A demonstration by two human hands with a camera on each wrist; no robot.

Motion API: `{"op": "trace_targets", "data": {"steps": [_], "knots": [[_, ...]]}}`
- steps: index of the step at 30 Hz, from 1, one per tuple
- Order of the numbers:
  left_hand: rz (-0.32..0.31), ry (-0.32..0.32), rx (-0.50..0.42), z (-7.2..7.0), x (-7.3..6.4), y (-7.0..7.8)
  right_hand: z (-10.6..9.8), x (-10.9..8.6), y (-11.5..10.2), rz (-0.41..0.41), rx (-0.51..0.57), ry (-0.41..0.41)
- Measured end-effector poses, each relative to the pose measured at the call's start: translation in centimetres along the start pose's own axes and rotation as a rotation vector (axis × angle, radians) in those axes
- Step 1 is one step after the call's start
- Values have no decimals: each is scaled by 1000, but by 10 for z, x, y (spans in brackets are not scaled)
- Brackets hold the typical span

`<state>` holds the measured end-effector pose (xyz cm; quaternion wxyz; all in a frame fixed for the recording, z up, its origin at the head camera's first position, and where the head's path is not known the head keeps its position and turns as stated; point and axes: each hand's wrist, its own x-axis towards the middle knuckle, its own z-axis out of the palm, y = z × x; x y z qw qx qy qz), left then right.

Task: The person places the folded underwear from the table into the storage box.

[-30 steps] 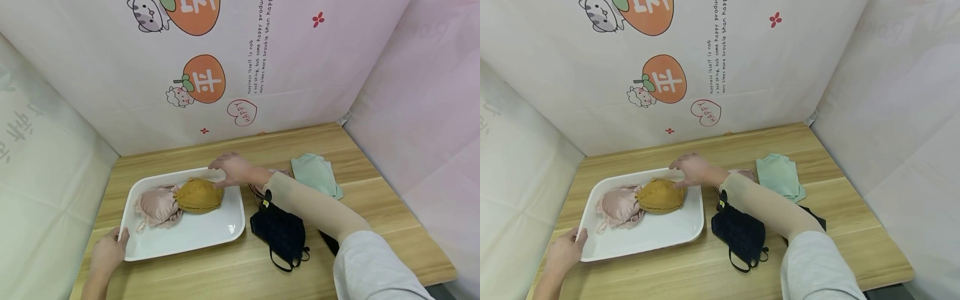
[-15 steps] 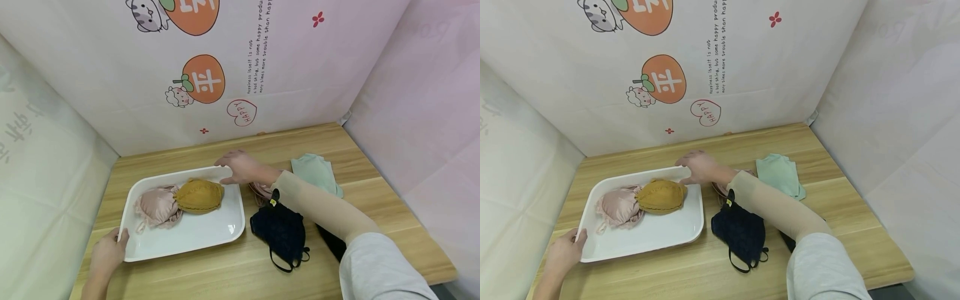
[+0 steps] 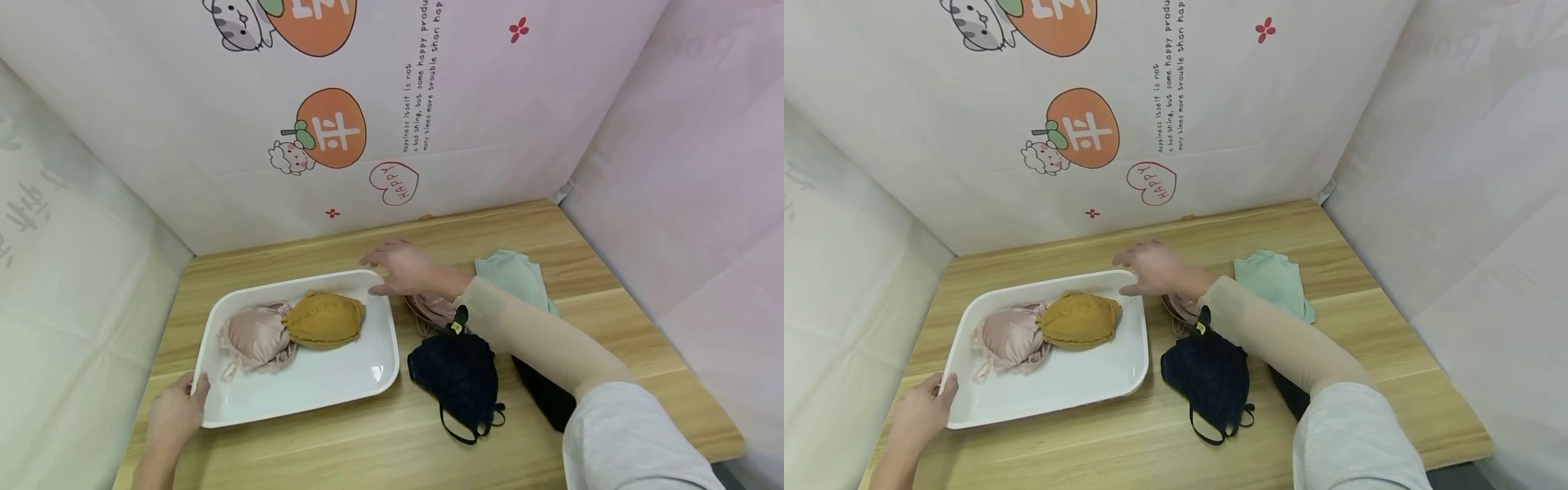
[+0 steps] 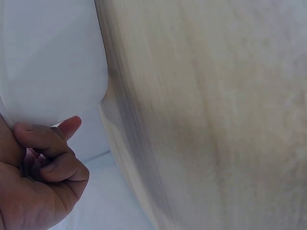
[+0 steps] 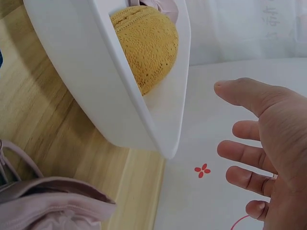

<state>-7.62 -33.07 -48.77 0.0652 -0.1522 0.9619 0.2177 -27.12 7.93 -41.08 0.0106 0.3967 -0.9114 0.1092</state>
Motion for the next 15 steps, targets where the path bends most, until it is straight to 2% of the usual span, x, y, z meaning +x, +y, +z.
{"op": "trace_targets", "data": {"steps": [15], "knots": [[1,-12,20,-1,-2,0,-8,-19,17,35,45,24]]}}
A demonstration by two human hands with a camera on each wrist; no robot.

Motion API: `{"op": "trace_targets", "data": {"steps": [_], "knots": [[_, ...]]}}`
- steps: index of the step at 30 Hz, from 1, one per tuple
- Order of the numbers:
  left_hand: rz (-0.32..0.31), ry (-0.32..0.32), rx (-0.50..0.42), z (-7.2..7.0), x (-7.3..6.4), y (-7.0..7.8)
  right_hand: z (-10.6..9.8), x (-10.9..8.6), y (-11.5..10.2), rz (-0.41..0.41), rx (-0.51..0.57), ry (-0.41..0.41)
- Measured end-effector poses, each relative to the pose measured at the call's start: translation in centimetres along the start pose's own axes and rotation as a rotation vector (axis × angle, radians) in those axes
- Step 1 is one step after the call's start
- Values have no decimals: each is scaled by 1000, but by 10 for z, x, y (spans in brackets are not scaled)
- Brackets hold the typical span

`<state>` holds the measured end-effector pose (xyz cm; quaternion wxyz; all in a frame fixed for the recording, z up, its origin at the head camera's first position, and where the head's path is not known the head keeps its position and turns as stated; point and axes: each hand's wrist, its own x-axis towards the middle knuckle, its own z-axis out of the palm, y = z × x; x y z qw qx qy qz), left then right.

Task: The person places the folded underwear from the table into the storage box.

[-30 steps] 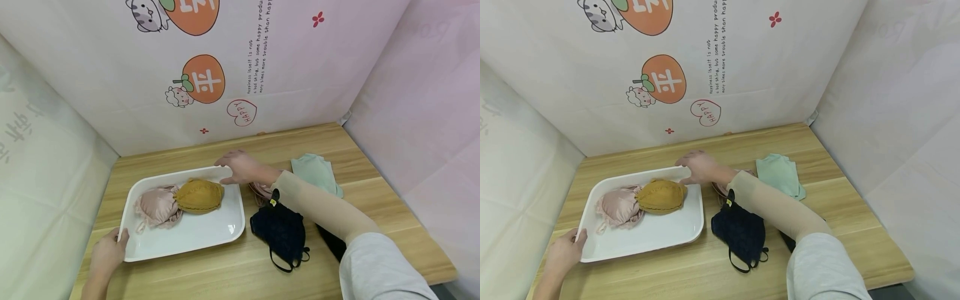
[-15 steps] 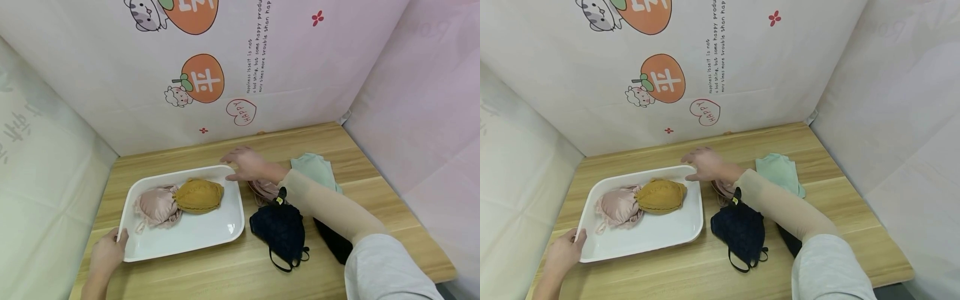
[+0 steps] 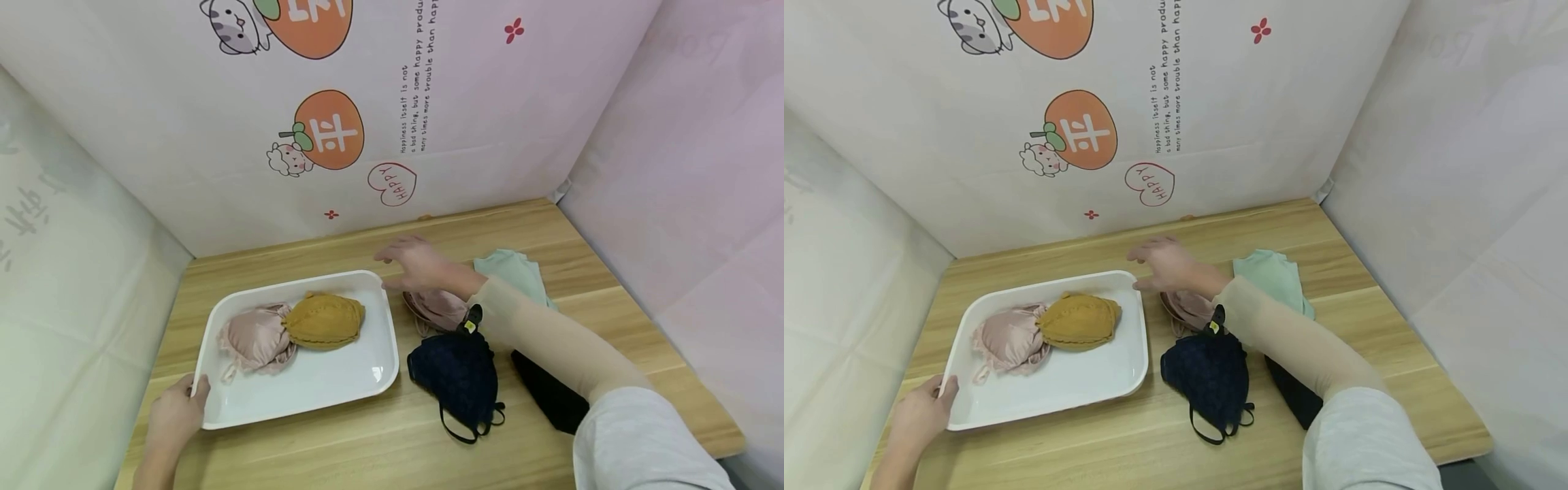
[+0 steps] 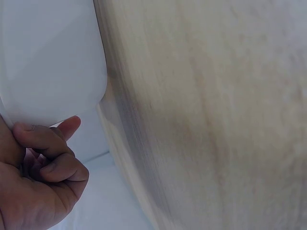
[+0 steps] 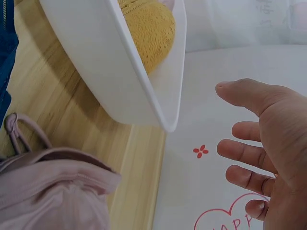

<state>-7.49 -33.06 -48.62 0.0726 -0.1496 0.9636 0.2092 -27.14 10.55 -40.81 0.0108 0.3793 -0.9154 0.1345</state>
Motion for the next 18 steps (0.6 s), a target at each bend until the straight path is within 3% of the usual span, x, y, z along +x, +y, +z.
{"op": "trace_targets", "data": {"steps": [13,18], "knots": [[3,8,0,-1,-1,3,-4,-17,27,13,-43,49],[-3,13,0,0,-1,3,-7,-24,34,45,-47,33]]}}
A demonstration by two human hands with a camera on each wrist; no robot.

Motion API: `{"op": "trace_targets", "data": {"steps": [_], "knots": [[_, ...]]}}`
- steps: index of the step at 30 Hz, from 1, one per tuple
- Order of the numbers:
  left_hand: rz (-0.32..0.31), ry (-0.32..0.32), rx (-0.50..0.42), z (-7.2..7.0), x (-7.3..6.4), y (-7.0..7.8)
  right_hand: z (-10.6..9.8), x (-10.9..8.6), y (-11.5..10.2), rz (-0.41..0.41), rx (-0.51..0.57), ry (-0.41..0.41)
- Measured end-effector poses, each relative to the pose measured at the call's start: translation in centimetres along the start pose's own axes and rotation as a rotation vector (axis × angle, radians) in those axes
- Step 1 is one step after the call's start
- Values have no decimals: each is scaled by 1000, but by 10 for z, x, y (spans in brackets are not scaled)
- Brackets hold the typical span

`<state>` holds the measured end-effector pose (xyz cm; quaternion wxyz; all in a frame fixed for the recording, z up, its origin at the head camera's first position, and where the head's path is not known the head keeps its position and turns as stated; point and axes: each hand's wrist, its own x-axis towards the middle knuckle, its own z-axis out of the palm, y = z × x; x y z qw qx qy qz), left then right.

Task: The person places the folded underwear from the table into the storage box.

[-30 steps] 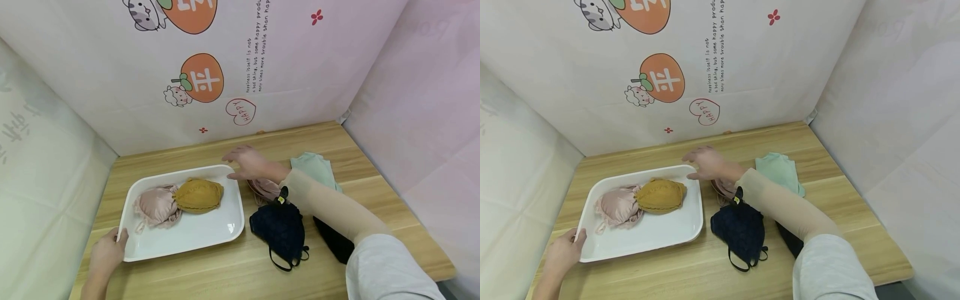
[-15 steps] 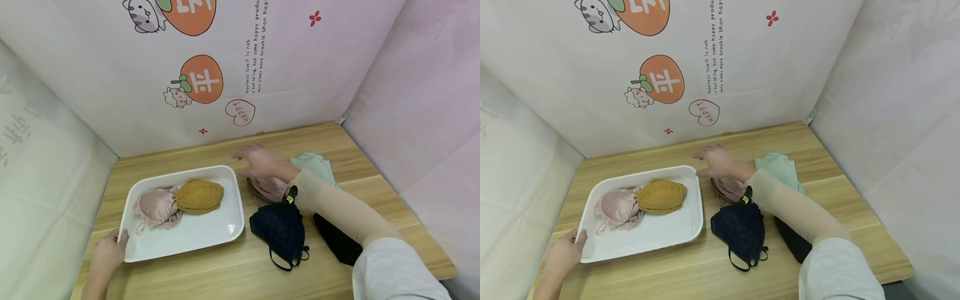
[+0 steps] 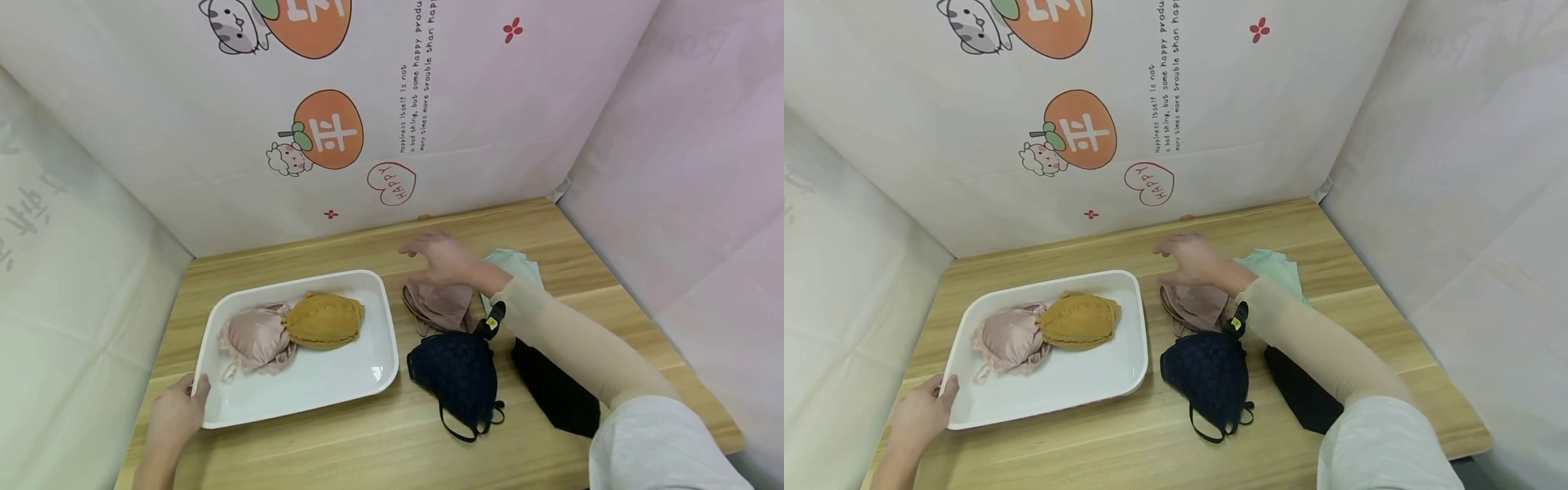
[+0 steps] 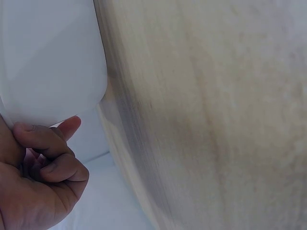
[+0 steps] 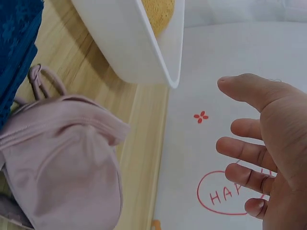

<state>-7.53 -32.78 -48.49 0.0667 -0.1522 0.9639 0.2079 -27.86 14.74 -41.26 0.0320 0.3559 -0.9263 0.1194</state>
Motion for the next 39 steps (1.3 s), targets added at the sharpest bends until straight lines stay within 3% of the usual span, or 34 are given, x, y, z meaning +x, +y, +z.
{"op": "trace_targets", "data": {"steps": [8,15,20,39], "knots": [[4,-4,1,-3,-2,0,-4,-9,8,19,-4,2],[16,43,9,0,-3,0,-3,-17,20,48,11,9],[19,26,9,1,-2,-1,-2,-25,30,77,35,-3],[26,37,6,2,-2,-1,7,-45,58,59,6,-42]]}}
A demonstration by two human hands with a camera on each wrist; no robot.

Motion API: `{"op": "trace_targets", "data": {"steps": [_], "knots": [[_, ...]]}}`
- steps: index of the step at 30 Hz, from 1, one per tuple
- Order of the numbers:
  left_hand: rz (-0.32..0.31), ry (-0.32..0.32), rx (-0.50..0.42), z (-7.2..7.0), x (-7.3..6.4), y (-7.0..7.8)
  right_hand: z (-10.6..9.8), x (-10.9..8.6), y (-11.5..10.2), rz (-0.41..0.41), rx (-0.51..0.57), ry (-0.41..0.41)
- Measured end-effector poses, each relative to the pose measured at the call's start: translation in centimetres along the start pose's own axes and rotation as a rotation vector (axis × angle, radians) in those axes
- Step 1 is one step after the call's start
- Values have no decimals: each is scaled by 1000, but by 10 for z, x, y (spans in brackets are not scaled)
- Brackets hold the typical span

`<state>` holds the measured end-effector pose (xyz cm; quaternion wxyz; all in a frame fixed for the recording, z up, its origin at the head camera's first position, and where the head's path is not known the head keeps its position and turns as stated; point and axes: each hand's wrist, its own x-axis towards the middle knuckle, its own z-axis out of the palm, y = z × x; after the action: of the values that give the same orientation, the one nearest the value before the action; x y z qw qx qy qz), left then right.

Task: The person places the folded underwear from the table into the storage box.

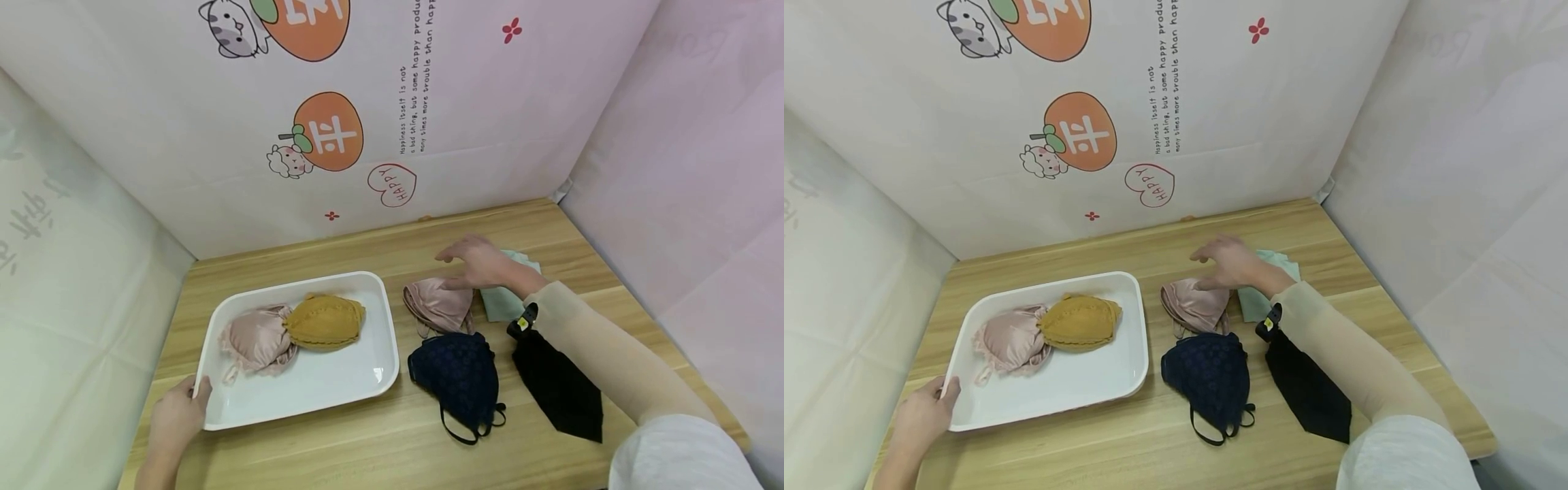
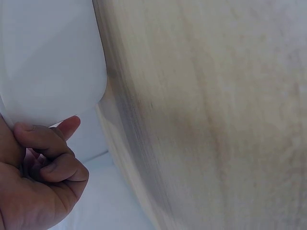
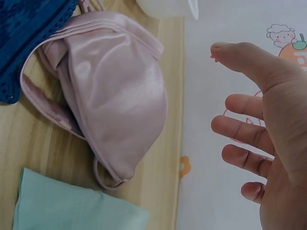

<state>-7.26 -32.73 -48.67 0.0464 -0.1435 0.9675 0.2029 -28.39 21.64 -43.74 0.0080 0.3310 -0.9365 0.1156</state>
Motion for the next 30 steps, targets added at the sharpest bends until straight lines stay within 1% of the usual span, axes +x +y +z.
{"op": "trace_targets", "data": {"steps": [7,10,19,25,27,30], "knots": [[9,4,7,-1,1,0,3,-2,4,18,48,-54],[8,-1,8,-2,1,1,6,-3,7,25,50,-80],[-9,-14,8,-1,2,1,18,-6,18,40,9,-138],[-5,-9,11,0,2,0,26,-6,23,59,-11,-201],[-4,-7,8,1,3,-1,29,-6,25,60,-19,-214],[-5,-6,3,1,3,-1,33,-7,28,41,-31,-215]]}}
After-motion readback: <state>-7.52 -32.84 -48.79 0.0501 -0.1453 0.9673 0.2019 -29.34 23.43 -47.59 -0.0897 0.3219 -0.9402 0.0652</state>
